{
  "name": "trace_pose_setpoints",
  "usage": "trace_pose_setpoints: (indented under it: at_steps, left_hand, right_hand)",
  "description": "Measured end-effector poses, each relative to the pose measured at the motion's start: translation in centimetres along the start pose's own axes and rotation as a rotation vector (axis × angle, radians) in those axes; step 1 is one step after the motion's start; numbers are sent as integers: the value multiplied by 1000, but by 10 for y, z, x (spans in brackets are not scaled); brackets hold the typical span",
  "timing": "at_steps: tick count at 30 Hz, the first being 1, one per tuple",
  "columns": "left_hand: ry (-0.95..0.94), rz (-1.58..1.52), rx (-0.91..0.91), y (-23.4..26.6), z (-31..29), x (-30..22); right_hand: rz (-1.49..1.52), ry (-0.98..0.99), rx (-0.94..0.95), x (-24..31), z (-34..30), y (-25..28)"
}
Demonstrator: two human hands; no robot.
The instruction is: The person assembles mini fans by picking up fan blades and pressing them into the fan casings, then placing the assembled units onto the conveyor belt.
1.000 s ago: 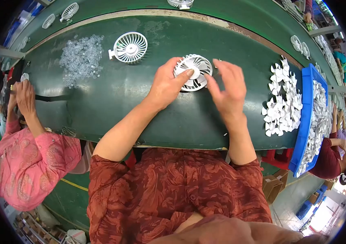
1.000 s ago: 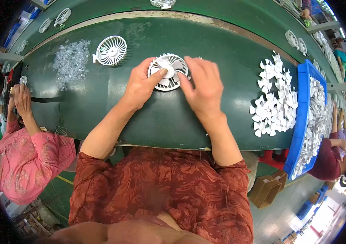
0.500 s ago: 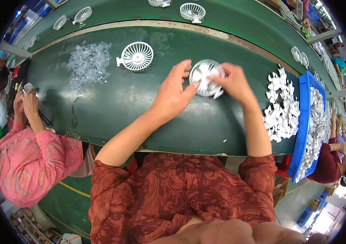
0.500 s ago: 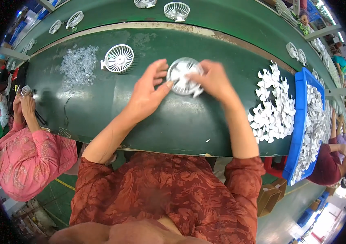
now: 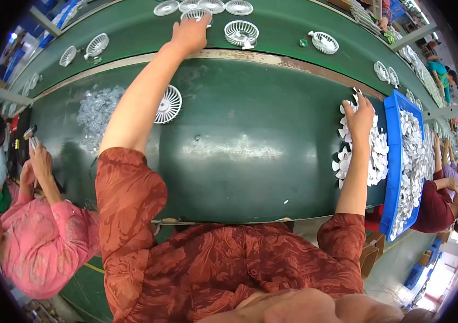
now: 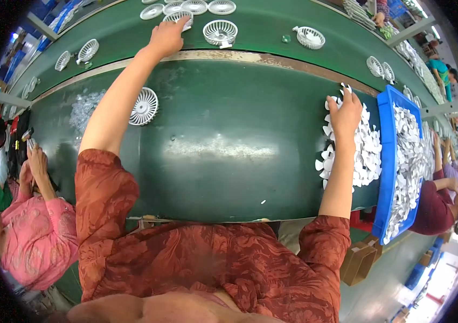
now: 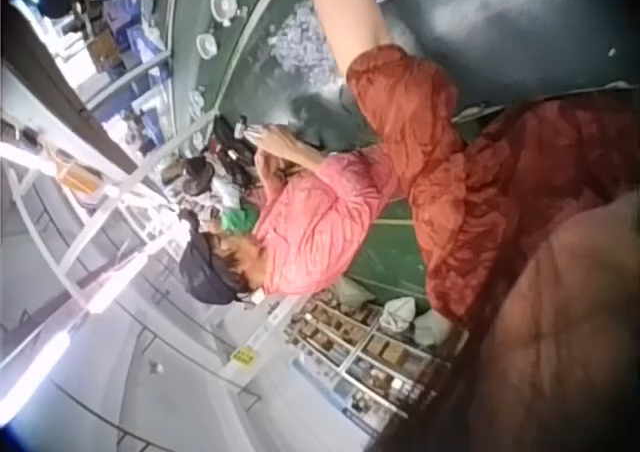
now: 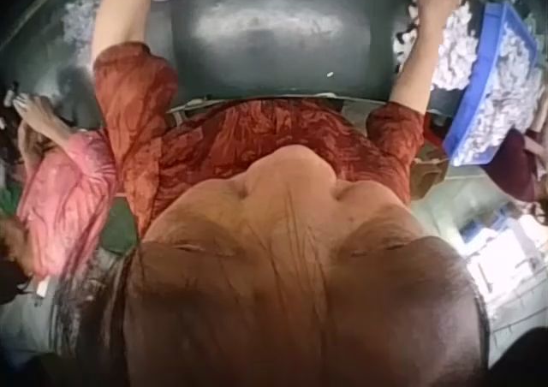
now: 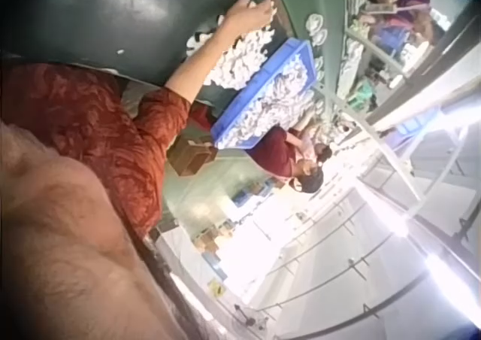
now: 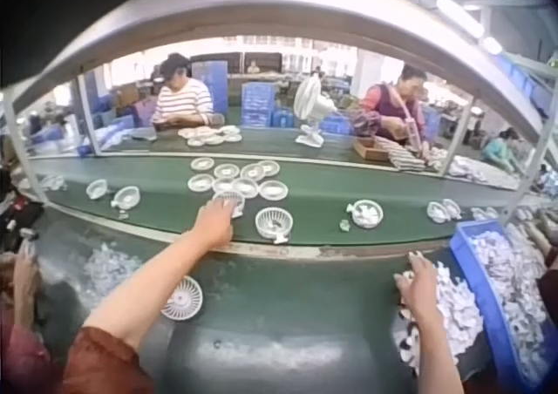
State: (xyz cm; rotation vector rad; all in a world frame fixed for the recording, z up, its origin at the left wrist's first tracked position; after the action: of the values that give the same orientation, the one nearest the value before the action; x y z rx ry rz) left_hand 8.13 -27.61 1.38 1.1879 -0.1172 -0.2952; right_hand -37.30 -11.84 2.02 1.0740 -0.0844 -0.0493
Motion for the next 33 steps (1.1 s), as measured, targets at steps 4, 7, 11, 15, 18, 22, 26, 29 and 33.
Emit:
trace_pose_setpoints:
  at_steps: [4, 7, 11, 15, 18, 22, 26, 29, 33]
  left_hand:
    - [-108, -100, 113, -9, 18, -68]
    - [-165, -177, 73, -16, 13, -97]
    - [-37, -243, -22, -21, 6, -91]
    - [-128, -217, 2, -2, -10, -98]
    - [-246, -175, -71, 21, -22, -111]
    - [-273, -200, 6, 46, -89, -119]
    - [-330, -203, 428, 69, -146, -152]
    - [-297, -247, 407, 77, -145, -165]
    - [-445, -349, 42, 90, -133, -184]
  right_hand:
    - [-11, -49, 231, -31, -19, -10]
    - [67, 61, 165, -3, -25, -12]
    - [187, 208, 163, 47, -35, -3]
    - [369, 336, 312, 82, -50, 21]
    - [484, 243, 443, 78, -47, 37]
    - [370, 108, 84, 64, -15, -7]
    - [70, 19, 231, 68, 9, -40]
    - [39, 45, 153, 58, 13, -38]
    - [75, 65, 35, 62, 9, -25]
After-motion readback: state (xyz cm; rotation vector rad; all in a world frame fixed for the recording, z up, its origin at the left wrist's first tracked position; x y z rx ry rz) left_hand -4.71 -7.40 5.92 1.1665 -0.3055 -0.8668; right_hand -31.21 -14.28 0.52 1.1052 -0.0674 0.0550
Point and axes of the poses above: each hand's wrist, its own z-axis towards the middle knuckle, its own y-axis out of the back of the hand, x = y × z, the point moved 5 cm from there along z, towards the middle knuckle, and after that the axes turned 6 degrees about -z, right-handed, at the moved point
